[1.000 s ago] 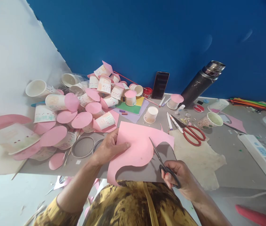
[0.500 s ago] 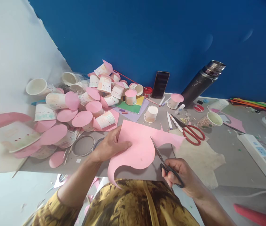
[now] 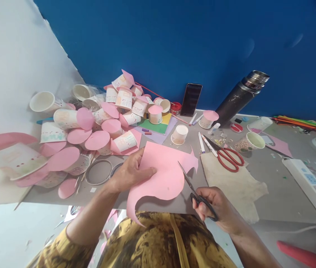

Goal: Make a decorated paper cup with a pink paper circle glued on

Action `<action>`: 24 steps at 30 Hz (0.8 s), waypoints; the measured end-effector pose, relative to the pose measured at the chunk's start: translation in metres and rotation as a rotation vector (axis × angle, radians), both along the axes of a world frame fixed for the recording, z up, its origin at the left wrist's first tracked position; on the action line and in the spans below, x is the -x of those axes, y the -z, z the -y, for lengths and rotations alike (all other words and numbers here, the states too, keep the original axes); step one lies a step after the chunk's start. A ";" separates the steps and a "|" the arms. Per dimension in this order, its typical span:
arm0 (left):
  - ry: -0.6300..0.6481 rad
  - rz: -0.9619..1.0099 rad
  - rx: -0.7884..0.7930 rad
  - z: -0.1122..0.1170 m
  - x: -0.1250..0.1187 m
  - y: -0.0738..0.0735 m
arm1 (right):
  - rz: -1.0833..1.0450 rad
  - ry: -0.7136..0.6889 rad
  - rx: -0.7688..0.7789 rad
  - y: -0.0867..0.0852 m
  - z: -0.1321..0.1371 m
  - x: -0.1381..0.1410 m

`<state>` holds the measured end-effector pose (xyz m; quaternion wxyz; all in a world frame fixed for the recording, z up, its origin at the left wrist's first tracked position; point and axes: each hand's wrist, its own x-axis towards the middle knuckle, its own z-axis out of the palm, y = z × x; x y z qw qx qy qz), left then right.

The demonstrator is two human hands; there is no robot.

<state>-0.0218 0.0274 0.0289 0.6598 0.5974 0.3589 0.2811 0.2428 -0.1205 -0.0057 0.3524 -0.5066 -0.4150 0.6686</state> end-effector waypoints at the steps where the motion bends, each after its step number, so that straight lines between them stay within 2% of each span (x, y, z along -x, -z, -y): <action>1: 0.001 0.007 0.010 0.000 0.000 0.000 | 0.001 0.005 0.004 0.000 0.000 0.000; 24: -0.008 -0.004 0.043 0.002 0.000 -0.001 | -0.008 0.039 0.002 0.008 0.003 0.001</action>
